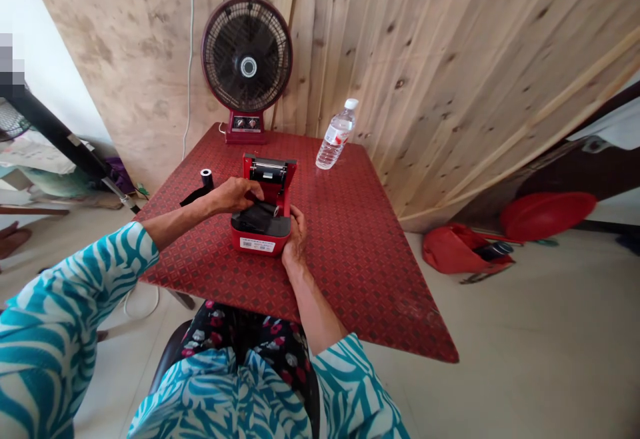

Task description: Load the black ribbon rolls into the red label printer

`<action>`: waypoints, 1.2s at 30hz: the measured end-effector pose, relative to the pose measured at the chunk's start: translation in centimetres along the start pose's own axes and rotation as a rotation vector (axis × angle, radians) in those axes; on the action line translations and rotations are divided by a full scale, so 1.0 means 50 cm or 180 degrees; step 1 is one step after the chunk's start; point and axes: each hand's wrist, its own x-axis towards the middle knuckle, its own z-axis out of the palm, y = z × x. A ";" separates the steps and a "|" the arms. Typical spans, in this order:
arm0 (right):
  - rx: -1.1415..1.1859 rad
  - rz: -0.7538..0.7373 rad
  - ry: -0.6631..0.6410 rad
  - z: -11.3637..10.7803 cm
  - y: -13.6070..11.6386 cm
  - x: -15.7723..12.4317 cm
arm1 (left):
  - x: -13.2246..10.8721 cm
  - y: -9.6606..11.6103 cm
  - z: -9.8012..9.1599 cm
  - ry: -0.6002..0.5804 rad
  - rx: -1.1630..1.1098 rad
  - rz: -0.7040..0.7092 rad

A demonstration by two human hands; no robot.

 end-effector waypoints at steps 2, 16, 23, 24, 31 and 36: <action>0.0007 0.0023 -0.0011 0.000 0.000 0.000 | 0.008 0.004 -0.005 -0.0167 0.0234 -0.0066; -0.0090 -0.0018 -0.0041 -0.003 0.005 -0.001 | 0.030 0.004 -0.014 -0.0630 0.0958 0.0244; -0.0152 -0.0052 -0.0081 -0.008 0.016 0.007 | 0.031 -0.010 -0.022 -0.0833 0.0666 0.0456; -0.0151 -0.0059 -0.0082 -0.008 0.016 0.008 | 0.022 -0.008 -0.025 -0.0745 0.0531 0.0450; -0.0119 -0.0065 -0.0101 -0.009 0.014 0.006 | -0.036 0.052 -0.028 -0.0119 -0.0029 0.0895; -0.0140 -0.0110 -0.0054 -0.008 0.018 0.009 | -0.061 0.079 -0.011 0.0378 0.0408 0.1166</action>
